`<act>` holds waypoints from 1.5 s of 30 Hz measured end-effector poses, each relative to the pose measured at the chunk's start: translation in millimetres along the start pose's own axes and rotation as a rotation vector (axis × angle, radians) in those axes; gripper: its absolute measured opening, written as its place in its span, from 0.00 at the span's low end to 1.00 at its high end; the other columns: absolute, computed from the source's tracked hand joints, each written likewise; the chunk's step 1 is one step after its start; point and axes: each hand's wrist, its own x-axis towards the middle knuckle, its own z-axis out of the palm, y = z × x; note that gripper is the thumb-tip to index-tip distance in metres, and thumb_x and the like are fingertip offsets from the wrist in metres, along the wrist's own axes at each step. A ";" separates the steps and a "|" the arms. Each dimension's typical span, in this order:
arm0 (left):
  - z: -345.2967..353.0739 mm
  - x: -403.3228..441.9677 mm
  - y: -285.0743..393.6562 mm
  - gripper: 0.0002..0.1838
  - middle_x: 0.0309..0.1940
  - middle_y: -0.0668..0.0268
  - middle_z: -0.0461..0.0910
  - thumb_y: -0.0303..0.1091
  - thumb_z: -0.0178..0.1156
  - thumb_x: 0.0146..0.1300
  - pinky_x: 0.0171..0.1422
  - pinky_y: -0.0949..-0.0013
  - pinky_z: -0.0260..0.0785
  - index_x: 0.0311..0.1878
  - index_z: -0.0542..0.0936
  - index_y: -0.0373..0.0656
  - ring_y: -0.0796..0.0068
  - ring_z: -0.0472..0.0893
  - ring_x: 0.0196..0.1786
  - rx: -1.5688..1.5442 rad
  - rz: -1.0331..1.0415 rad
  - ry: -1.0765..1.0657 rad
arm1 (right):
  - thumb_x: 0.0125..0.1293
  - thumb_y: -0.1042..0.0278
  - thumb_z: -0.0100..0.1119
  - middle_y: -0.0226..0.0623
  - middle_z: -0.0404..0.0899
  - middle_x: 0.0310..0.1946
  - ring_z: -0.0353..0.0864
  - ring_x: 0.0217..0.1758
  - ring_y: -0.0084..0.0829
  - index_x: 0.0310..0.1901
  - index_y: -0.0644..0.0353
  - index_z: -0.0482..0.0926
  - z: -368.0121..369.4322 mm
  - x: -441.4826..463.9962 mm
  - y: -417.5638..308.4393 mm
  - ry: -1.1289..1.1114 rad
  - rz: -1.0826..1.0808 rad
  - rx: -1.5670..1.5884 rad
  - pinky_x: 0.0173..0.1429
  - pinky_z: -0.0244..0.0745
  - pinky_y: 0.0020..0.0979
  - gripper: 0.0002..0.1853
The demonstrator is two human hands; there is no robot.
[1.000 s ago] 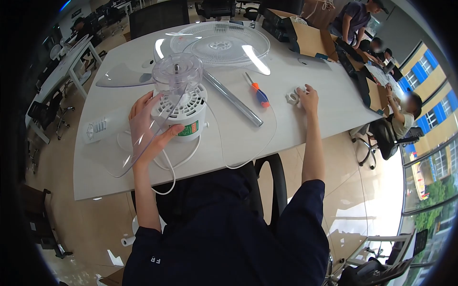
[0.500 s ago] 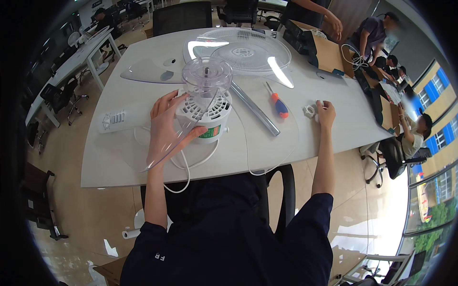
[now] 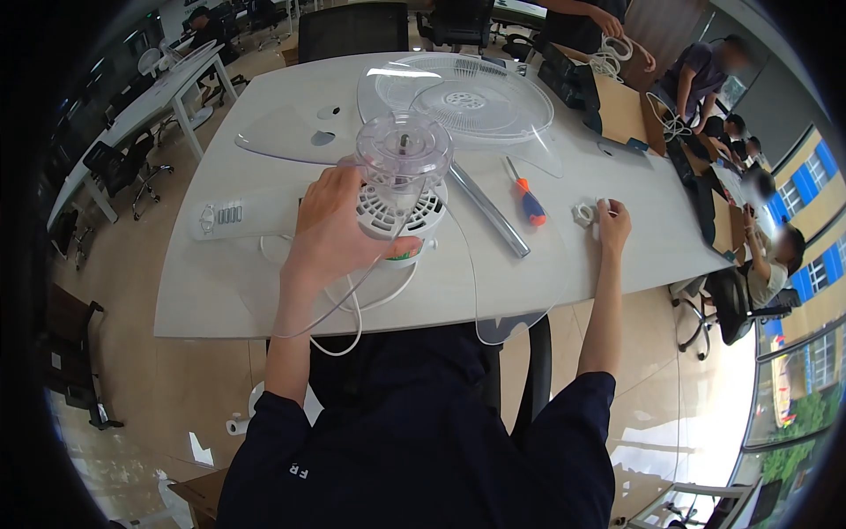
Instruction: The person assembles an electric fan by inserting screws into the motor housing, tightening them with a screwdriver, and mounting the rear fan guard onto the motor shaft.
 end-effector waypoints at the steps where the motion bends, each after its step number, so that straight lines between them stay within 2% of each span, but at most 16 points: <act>1: 1.9 -1.0 -1.6 0.54 0.60 0.52 0.79 0.68 0.82 0.41 0.75 0.52 0.66 0.61 0.76 0.33 0.52 0.76 0.66 0.015 0.004 -0.002 | 0.68 0.52 0.71 0.46 0.91 0.47 0.90 0.49 0.37 0.55 0.67 0.87 -0.4 0.7 0.7 -0.004 0.011 0.028 0.57 0.81 0.37 0.25; 9: 9.9 -2.3 -9.9 0.55 0.59 0.53 0.79 0.69 0.82 0.40 0.72 0.53 0.67 0.61 0.75 0.33 0.54 0.76 0.65 0.047 0.077 0.084 | 0.66 0.52 0.73 0.47 0.89 0.49 0.89 0.51 0.39 0.57 0.65 0.86 3.8 -0.5 4.0 -0.048 0.013 -0.016 0.59 0.81 0.38 0.26; 11: 8.6 -1.6 -8.9 0.56 0.59 0.53 0.78 0.69 0.82 0.40 0.71 0.53 0.67 0.62 0.75 0.33 0.54 0.76 0.65 0.031 0.064 0.061 | 0.71 0.53 0.70 0.47 0.89 0.52 0.87 0.56 0.40 0.62 0.65 0.84 2.1 -16.9 -18.8 0.249 -0.101 -0.511 0.65 0.78 0.38 0.26; 13: 9.4 0.1 -9.6 0.56 0.59 0.54 0.79 0.69 0.82 0.40 0.71 0.53 0.67 0.62 0.74 0.34 0.54 0.76 0.65 0.032 0.062 0.050 | 0.72 0.50 0.69 0.45 0.88 0.52 0.86 0.54 0.41 0.64 0.63 0.82 -15.3 -12.8 -43.8 0.227 -0.246 -0.001 0.65 0.78 0.40 0.28; 15: 4.8 3.2 -6.7 0.55 0.59 0.54 0.79 0.68 0.83 0.40 0.71 0.53 0.67 0.62 0.74 0.34 0.54 0.76 0.65 0.025 0.021 0.033 | 0.81 0.41 0.54 0.43 0.88 0.49 0.87 0.48 0.30 0.66 0.64 0.80 -66.9 -67.5 -159.8 -0.194 -0.098 0.620 0.51 0.78 0.28 0.31; 17: 4.7 0.1 -6.0 0.55 0.59 0.54 0.79 0.67 0.83 0.40 0.71 0.53 0.67 0.63 0.74 0.35 0.54 0.76 0.64 0.019 0.010 -0.029 | 0.81 0.37 0.46 0.44 0.89 0.47 0.88 0.43 0.28 0.70 0.66 0.76 -106.4 -105.5 -233.8 -0.765 -0.119 0.873 0.41 0.75 0.25 0.37; 18: 6.2 0.9 -6.9 0.55 0.59 0.55 0.79 0.67 0.83 0.40 0.71 0.53 0.66 0.62 0.74 0.35 0.54 0.76 0.65 0.024 0.014 -0.002 | 0.81 0.35 0.41 0.46 0.89 0.45 0.89 0.37 0.30 0.73 0.69 0.71 -115.7 -118.9 -260.5 -0.967 -0.140 0.805 0.33 0.73 0.24 0.41; 19: 7.2 0.5 -6.8 0.55 0.59 0.55 0.79 0.66 0.84 0.39 0.71 0.53 0.66 0.62 0.74 0.35 0.55 0.76 0.65 0.024 0.016 0.025 | 0.79 0.37 0.48 0.47 0.90 0.43 0.90 0.33 0.31 0.74 0.69 0.70 -120.5 -129.4 -281.8 -1.014 -0.200 0.667 0.28 0.73 0.23 0.40; 20: 6.9 0.2 -5.7 0.55 0.59 0.55 0.79 0.66 0.84 0.39 0.71 0.53 0.66 0.62 0.74 0.35 0.55 0.76 0.65 0.022 0.027 0.020 | 0.78 0.51 0.56 0.48 0.90 0.41 0.89 0.28 0.30 0.73 0.70 0.70 -125.8 -133.0 -302.6 -1.141 -0.196 0.647 0.24 0.74 0.21 0.33; 22: 5.1 0.0 -4.7 0.55 0.62 0.56 0.78 0.67 0.84 0.39 0.72 0.53 0.66 0.63 0.76 0.37 0.55 0.76 0.67 0.007 -0.001 0.011 | 0.75 0.66 0.59 0.50 0.90 0.39 0.88 0.24 0.28 0.72 0.73 0.70 -124.7 -139.5 -318.2 -1.231 -0.128 0.673 0.23 0.77 0.22 0.28; 23: 4.2 -0.5 -4.8 0.55 0.62 0.56 0.78 0.67 0.84 0.39 0.72 0.53 0.66 0.63 0.76 0.37 0.55 0.76 0.67 0.003 0.004 0.015 | 0.75 0.66 0.59 0.50 0.90 0.39 0.88 0.24 0.28 0.72 0.73 0.70 -121.5 -143.1 -319.3 -1.225 -0.131 0.670 0.23 0.77 0.22 0.28; 25: 3.3 -1.1 -4.8 0.54 0.65 0.58 0.76 0.68 0.83 0.40 0.74 0.53 0.65 0.67 0.80 0.44 0.56 0.75 0.69 0.044 0.051 0.027 | 0.74 0.74 0.57 0.53 0.89 0.36 0.86 0.22 0.29 0.70 0.76 0.70 -111.6 -147.9 -313.1 -1.214 -0.026 0.965 0.23 0.79 0.23 0.26; 31: -2.8 1.7 -1.5 0.53 0.69 0.54 0.75 0.66 0.84 0.38 0.77 0.49 0.65 0.66 0.84 0.42 0.50 0.73 0.73 -0.038 0.019 -0.021 | 0.73 0.75 0.56 0.54 0.88 0.34 0.85 0.20 0.29 0.69 0.78 0.70 -98.5 -144.5 -306.0 -1.187 -0.072 1.095 0.23 0.79 0.23 0.26; 35: -6.6 0.1 0.9 0.53 0.70 0.54 0.74 0.67 0.84 0.39 0.77 0.48 0.65 0.66 0.84 0.42 0.49 0.73 0.72 0.007 0.003 -0.031 | 0.73 0.75 0.56 0.55 0.88 0.33 0.85 0.20 0.29 0.70 0.78 0.69 -98.6 -144.8 -304.4 -1.194 -0.079 1.102 0.22 0.78 0.24 0.26; 40: -7.4 3.2 -2.8 0.51 0.71 0.55 0.72 0.67 0.84 0.40 0.76 0.47 0.66 0.69 0.83 0.52 0.48 0.73 0.72 0.022 0.059 -0.067 | 0.73 0.74 0.55 0.54 0.88 0.33 0.85 0.19 0.30 0.71 0.80 0.67 -110.3 -140.4 -312.3 -1.164 -0.077 1.183 0.22 0.78 0.25 0.28; 45: -0.1 10.2 -11.2 0.50 0.70 0.56 0.74 0.63 0.84 0.41 0.75 0.47 0.67 0.70 0.83 0.56 0.50 0.76 0.70 0.001 0.030 -0.076 | 0.75 0.72 0.49 0.52 0.87 0.34 0.80 0.18 0.26 0.74 0.80 0.65 -132.4 -111.3 -321.4 -0.933 -0.272 1.063 0.23 0.74 0.23 0.30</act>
